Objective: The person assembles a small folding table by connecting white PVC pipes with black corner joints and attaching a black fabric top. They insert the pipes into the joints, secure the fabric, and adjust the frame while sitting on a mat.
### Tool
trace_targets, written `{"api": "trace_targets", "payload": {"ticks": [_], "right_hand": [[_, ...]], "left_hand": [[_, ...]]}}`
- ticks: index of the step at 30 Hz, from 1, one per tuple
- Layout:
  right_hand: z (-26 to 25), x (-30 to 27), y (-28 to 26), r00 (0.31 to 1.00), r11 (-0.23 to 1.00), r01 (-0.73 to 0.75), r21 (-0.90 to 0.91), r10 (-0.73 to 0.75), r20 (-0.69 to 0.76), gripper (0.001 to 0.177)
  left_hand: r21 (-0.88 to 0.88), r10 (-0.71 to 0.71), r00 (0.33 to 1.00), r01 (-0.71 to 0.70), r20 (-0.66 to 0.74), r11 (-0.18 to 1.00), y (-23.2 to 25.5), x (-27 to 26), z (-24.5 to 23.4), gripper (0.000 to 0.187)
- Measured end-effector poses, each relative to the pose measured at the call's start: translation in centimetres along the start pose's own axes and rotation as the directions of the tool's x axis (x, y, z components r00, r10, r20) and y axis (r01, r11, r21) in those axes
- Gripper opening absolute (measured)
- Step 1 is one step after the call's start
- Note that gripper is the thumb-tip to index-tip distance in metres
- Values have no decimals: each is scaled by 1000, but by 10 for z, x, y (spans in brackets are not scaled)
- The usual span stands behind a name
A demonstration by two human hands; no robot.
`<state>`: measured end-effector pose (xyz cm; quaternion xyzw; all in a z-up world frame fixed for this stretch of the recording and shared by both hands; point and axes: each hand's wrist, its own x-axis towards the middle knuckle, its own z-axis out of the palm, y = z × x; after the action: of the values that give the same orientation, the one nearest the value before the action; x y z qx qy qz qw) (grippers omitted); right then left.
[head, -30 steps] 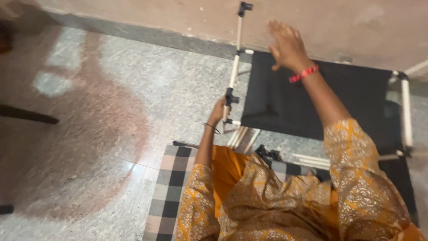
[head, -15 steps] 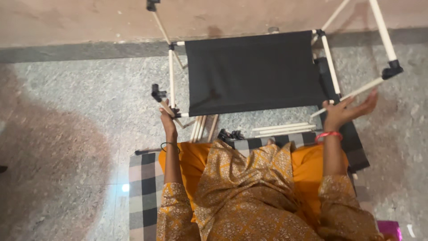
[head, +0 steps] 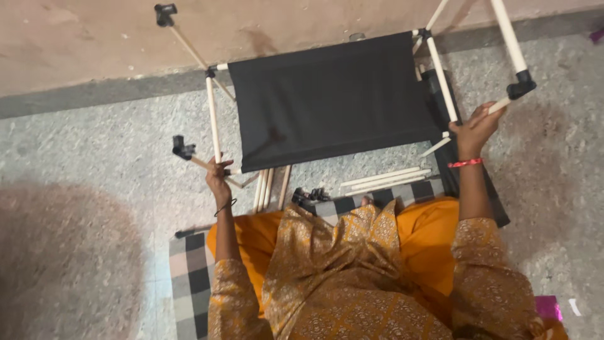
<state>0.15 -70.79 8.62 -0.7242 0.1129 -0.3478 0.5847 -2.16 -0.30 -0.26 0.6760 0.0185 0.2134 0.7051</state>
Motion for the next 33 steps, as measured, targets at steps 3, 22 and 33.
{"api": "trace_targets", "payload": {"ticks": [3, 22, 33], "right_hand": [[1, 0, 1, 994, 987, 105, -121, -107, -7, 35], [-121, -84, 4, 924, 723, -11, -690, 272, 270, 32], [-105, -72, 1, 887, 434, -155, -887, 456, 68, 55]], "left_hand": [[-29, -74, 997, 73, -23, 997, -2, 3, 5, 78], [231, 110, 992, -121, 63, 965, 8, -3, -4, 45], [379, -26, 999, 12, 33, 925, 38, -9, -2, 32]]}}
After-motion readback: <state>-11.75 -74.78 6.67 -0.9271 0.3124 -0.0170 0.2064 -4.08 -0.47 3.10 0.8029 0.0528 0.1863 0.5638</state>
